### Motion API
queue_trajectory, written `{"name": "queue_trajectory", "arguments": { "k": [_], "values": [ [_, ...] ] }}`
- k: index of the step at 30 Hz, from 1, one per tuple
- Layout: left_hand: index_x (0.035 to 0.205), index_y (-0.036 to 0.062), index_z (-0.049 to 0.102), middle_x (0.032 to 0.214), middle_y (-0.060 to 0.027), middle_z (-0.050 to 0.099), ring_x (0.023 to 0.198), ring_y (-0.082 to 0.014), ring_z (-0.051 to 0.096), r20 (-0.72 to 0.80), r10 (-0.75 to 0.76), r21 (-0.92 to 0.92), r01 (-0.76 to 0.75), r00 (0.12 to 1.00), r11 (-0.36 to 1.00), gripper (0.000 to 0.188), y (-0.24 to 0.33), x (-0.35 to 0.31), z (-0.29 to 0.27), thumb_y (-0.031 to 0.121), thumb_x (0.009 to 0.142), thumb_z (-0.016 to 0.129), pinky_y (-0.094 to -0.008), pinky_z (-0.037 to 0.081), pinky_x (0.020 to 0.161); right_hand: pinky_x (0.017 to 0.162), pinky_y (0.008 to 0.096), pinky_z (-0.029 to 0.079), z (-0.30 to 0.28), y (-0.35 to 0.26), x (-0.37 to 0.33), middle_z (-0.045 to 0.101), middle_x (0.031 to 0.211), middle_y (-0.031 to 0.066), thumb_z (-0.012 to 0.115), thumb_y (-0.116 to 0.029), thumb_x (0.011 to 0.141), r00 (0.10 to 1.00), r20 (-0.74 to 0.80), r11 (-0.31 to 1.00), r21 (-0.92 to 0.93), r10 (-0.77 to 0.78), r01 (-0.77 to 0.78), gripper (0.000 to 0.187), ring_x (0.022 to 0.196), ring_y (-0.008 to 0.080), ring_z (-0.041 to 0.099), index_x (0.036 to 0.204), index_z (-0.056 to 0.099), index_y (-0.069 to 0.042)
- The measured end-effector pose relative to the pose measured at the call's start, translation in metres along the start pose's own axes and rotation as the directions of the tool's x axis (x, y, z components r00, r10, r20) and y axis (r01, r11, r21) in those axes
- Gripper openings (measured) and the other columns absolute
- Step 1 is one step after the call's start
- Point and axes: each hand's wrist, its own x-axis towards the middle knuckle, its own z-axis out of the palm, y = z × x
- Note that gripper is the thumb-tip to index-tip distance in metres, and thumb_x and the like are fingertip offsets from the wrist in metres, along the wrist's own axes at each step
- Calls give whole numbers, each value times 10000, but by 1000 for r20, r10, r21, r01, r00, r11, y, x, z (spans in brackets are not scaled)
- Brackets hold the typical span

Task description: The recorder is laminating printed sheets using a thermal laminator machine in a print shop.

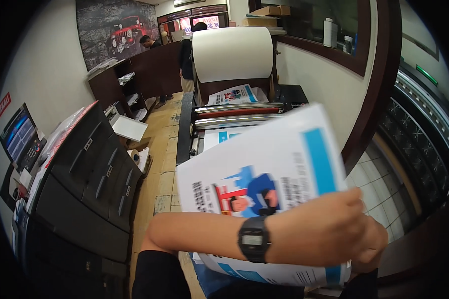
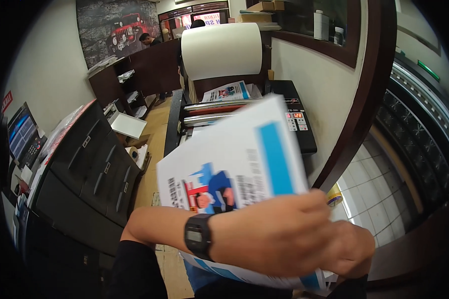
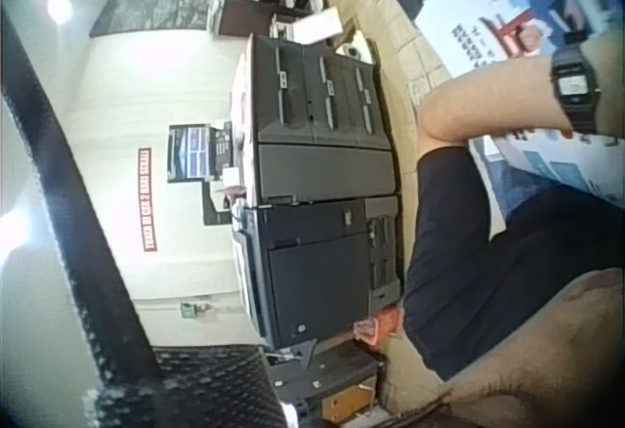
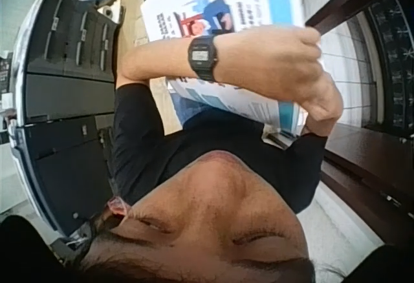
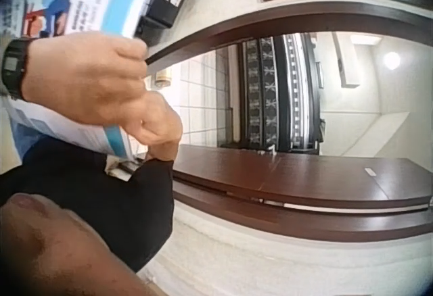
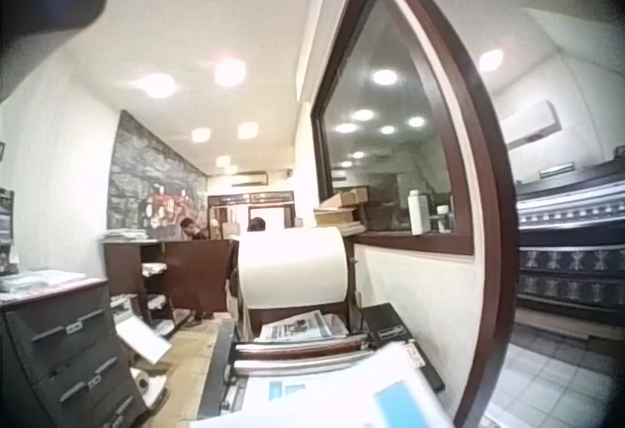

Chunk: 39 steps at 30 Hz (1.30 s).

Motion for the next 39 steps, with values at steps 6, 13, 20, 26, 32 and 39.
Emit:
{"name": "queue_trajectory", "arguments": {
  "k": [6, 13, 20, 26, 32, 39],
  "values": [
    [704, 111, 508, 631, -2, 485, 594, -161, 498, -78, -332, 285, 340, 940, 896, 315, 12, -59, -13, 278, 903, 687, -318, 372, 620, 640, 365, 539, 39, -12, 30, 646, 859, 114, 641, -2, 852, 990, 5, 987, -81, -140, 140, 171, 718, 291, 663, 1020, 652, -32],
    [610, 92, 515, 530, -57, 478, 484, -244, 423, -43, -721, 351, 686, 692, 637, 433, -9, -125, -60, 304, 894, 764, -370, 335, 567, 555, 341, 499, 66, 29, 36, 579, 738, 87, 650, -117, 922, 982, 121, 978, 171, -143, 122, 77, 596, 261, 605, 889, 610, -61],
    [649, 42, 596, 531, -126, 524, 465, -302, 458, -56, -884, 290, 855, 464, 430, 421, -11, -179, -77, 308, 959, 697, -391, 374, 544, 541, 312, 470, 62, 79, -11, 591, 682, 79, 622, -105, 920, 987, 108, 977, 164, 119, -136, 158, 586, 193, 611, 789, 596, -19],
    [713, -32, 493, 579, -131, 428, 540, -191, 383, -91, -951, 39, 955, 297, 294, 393, -21, -195, -75, 186, 1008, 633, -355, 332, 523, 533, 265, 491, 29, 160, -162, 577, 644, 46, 517, -155, 1011, 544, -51, 511, 426, 837, -746, 278, 557, 118, 618, 796, 578, 10],
    [698, -31, 475, 565, -126, 376, 535, -174, 337, -137, -949, -20, 957, 283, 288, 394, -28, -212, -65, 157, 992, 657, -361, 301, 507, 507, 331, 531, 54, 194, -313, 658, 655, 128, 566, -123, 956, -129, -119, -118, 89, 985, -989, 257, 519, 203, 657, 800, 649, 63],
    [680, -14, 406, 560, -102, 321, 538, -158, 268, -101, -957, 20, 962, 272, 271, 450, -38, -214, -59, 173, 1006, 653, -361, 253, 498, 902, 395, 542, 78, 183, -345, 717, 1098, 277, 841, -265, 752, 25, -326, -60, -245, 945, -968, 557, 1061, 355, 705, 1186, 685, 47]
  ]
}}
